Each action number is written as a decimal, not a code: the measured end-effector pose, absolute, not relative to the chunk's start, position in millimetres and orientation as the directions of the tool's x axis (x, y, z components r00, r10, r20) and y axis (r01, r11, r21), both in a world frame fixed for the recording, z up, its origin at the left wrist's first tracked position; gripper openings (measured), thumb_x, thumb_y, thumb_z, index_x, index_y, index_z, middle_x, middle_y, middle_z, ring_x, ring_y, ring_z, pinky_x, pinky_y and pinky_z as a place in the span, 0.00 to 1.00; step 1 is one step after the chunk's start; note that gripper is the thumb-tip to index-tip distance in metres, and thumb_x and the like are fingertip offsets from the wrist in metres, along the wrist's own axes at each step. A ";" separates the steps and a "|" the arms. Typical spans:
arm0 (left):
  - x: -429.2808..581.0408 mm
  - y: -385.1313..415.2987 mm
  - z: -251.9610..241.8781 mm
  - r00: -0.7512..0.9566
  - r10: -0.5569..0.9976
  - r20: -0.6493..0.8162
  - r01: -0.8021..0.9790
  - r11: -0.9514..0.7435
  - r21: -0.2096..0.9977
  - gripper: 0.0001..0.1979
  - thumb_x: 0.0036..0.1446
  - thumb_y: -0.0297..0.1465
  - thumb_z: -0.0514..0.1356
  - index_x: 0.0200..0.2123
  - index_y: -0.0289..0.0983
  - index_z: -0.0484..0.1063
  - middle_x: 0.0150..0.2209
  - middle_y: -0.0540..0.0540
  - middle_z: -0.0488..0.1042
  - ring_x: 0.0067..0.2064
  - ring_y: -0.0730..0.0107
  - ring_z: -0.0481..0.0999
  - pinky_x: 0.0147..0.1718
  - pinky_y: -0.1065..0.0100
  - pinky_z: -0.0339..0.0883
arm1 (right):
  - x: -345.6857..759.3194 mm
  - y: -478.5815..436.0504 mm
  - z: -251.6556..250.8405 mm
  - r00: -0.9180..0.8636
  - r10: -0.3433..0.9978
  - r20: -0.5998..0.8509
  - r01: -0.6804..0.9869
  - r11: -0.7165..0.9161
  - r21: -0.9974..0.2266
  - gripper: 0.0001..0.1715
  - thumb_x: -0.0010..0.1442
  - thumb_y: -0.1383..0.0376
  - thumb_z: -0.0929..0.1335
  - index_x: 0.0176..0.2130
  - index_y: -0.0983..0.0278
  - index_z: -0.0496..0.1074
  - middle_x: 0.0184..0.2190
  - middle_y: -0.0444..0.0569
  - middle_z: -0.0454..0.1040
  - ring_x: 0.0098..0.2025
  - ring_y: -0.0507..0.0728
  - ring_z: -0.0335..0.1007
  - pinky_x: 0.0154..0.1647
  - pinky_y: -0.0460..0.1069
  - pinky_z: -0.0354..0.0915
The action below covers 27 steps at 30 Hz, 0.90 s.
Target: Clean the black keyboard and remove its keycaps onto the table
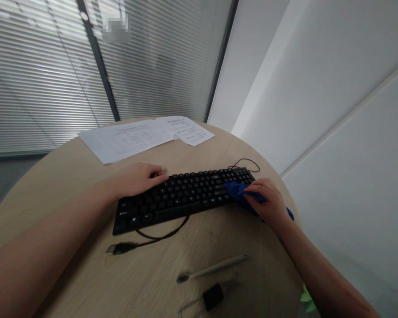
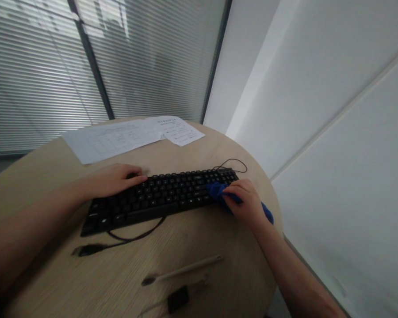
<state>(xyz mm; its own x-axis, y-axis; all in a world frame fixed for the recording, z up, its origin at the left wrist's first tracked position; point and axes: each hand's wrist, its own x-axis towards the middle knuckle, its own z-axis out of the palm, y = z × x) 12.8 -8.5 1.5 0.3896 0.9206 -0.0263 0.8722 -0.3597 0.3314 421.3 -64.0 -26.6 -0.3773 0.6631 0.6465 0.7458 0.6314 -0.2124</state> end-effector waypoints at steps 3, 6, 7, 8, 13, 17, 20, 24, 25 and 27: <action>12.2 -8.0 1.1 0.396 0.918 -0.017 0.867 -0.368 0.336 0.25 0.61 0.51 0.48 0.31 0.40 0.75 0.32 0.44 0.78 0.34 0.60 0.74 0.33 0.63 0.58 | 419.0 -62.2 -31.1 -0.412 0.683 0.603 0.765 0.619 -0.179 0.14 0.59 0.61 0.70 0.47 0.59 0.74 0.52 0.55 0.75 0.56 0.66 0.68 0.56 0.65 0.65; 12.4 -8.5 2.0 0.404 0.914 -0.025 0.867 -0.374 0.330 0.25 0.62 0.51 0.48 0.32 0.40 0.74 0.32 0.44 0.78 0.34 0.60 0.74 0.33 0.64 0.58 | 417.4 -61.0 -36.5 -0.488 0.721 0.491 0.775 0.617 -0.135 0.29 0.58 0.60 0.70 0.59 0.60 0.67 0.62 0.57 0.67 0.67 0.70 0.55 0.64 0.71 0.54; 12.8 -8.8 2.4 0.403 0.915 -0.025 0.868 -0.374 0.327 0.25 0.61 0.52 0.48 0.32 0.40 0.74 0.32 0.44 0.78 0.34 0.60 0.74 0.33 0.64 0.58 | 417.0 -60.8 -37.7 -0.508 0.721 0.471 0.773 0.623 -0.119 0.29 0.58 0.61 0.70 0.58 0.59 0.68 0.61 0.56 0.68 0.68 0.70 0.54 0.65 0.72 0.51; 13.1 -9.1 2.8 0.399 0.917 -0.024 0.870 -0.370 0.324 0.25 0.61 0.52 0.48 0.31 0.40 0.74 0.32 0.44 0.78 0.34 0.60 0.74 0.33 0.64 0.58 | 416.8 -60.7 -38.2 -0.519 0.713 0.471 0.767 0.632 -0.111 0.25 0.58 0.62 0.70 0.55 0.59 0.70 0.59 0.55 0.70 0.67 0.70 0.55 0.65 0.72 0.49; 13.6 -9.4 2.7 0.382 0.924 -0.031 0.874 -0.350 0.337 0.25 0.61 0.52 0.48 0.31 0.40 0.75 0.31 0.44 0.78 0.34 0.60 0.75 0.32 0.64 0.59 | 417.0 -65.1 -30.8 -0.493 0.677 0.546 0.702 0.681 -0.211 0.10 0.53 0.69 0.69 0.38 0.59 0.73 0.37 0.50 0.76 0.44 0.63 0.72 0.58 0.64 0.61; 11.2 -7.2 -0.4 0.395 0.919 -0.013 0.862 -0.366 0.350 0.24 0.61 0.52 0.50 0.31 0.40 0.75 0.30 0.44 0.78 0.33 0.61 0.74 0.32 0.64 0.58 | 417.6 -72.5 -21.2 -0.575 0.672 0.467 0.642 0.724 -0.252 0.11 0.52 0.69 0.67 0.38 0.59 0.73 0.35 0.49 0.76 0.41 0.61 0.71 0.50 0.60 0.65; 9.8 -5.4 -2.6 0.388 0.922 -0.008 0.863 -0.361 0.353 0.24 0.60 0.52 0.51 0.32 0.40 0.76 0.31 0.44 0.78 0.33 0.61 0.74 0.32 0.64 0.58 | 419.5 -76.2 -15.8 -0.624 0.673 0.397 0.624 0.735 -0.265 0.08 0.57 0.64 0.69 0.39 0.58 0.74 0.37 0.49 0.77 0.44 0.61 0.71 0.50 0.59 0.64; 9.9 -4.6 -2.5 0.387 0.921 -0.038 0.875 -0.354 0.331 0.25 0.61 0.52 0.49 0.33 0.40 0.77 0.31 0.44 0.78 0.33 0.60 0.74 0.33 0.64 0.59 | 424.4 -75.9 -13.9 -0.635 0.664 0.395 0.549 0.747 -0.375 0.19 0.66 0.51 0.62 0.42 0.59 0.76 0.39 0.52 0.78 0.45 0.62 0.71 0.51 0.60 0.64; 10.1 -4.6 -2.1 0.389 0.920 -0.045 0.877 -0.354 0.325 0.26 0.61 0.52 0.49 0.34 0.40 0.76 0.32 0.43 0.78 0.34 0.60 0.74 0.34 0.64 0.59 | 425.4 -74.8 -14.9 -0.618 0.671 0.409 0.539 0.741 -0.400 0.22 0.68 0.51 0.59 0.42 0.59 0.76 0.39 0.52 0.78 0.45 0.62 0.72 0.50 0.59 0.65; 10.2 -4.6 -1.4 0.386 0.921 -0.051 0.880 -0.351 0.320 0.26 0.61 0.52 0.48 0.34 0.40 0.76 0.32 0.43 0.78 0.34 0.60 0.75 0.34 0.64 0.59 | 426.2 -72.1 -19.1 -0.561 0.705 0.435 0.574 0.709 -0.410 0.21 0.69 0.54 0.59 0.41 0.60 0.76 0.36 0.51 0.78 0.42 0.60 0.72 0.46 0.58 0.66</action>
<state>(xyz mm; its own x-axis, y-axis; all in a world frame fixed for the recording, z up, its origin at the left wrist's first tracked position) 10.2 -4.6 -1.4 0.3857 0.9212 -0.0510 0.8802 -0.3509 0.3196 426.2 -72.1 -19.1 -0.5607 0.7047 0.4348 0.5738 0.7092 -0.4096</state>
